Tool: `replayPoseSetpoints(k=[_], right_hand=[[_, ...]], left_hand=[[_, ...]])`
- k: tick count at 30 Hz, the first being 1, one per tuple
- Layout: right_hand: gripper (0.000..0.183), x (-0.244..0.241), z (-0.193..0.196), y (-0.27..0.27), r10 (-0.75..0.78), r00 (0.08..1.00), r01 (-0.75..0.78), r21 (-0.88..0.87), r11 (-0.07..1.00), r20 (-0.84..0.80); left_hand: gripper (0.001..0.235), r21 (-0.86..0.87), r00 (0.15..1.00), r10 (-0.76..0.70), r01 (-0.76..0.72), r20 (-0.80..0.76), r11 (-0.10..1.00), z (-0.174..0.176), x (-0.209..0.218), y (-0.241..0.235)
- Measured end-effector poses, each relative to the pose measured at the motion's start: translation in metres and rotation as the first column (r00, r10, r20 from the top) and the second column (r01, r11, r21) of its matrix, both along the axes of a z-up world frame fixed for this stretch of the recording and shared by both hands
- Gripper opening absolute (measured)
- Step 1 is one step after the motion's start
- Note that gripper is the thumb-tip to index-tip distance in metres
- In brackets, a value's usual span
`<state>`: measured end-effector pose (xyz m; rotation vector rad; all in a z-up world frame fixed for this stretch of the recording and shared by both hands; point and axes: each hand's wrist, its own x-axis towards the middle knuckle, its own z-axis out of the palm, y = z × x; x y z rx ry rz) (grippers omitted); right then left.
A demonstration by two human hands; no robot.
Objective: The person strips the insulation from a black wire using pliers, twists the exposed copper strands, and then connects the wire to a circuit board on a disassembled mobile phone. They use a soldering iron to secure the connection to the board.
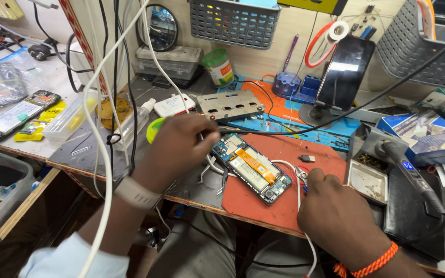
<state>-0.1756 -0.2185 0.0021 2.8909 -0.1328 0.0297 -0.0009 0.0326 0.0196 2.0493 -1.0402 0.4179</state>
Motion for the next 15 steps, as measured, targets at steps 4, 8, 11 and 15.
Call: replayPoseSetpoints(k=[4,8,11,15], right_hand=[[0.018,-0.001,0.001,0.001,-0.062,0.998,0.06,0.074,0.995,0.028],[0.02,-0.002,0.001,0.001,-0.137,0.99,0.132,0.127,0.983,0.036],[0.015,-0.002,0.001,0.0,0.073,0.996,-0.073,-0.018,0.997,0.055],[0.016,-0.001,0.004,0.0,0.079,0.996,-0.079,-0.001,0.997,0.034]], left_hand=[[0.012,-0.03,0.94,-0.138,0.155,0.312,0.987,-0.009,0.028,-0.055],[0.009,0.185,0.939,-0.198,0.15,0.28,0.971,-0.011,0.055,-0.12],[0.017,0.295,0.91,-0.259,0.163,0.324,0.941,-0.015,0.067,-0.157],[0.013,0.489,0.954,-0.2,0.069,0.222,0.87,-0.023,0.071,-0.177]])
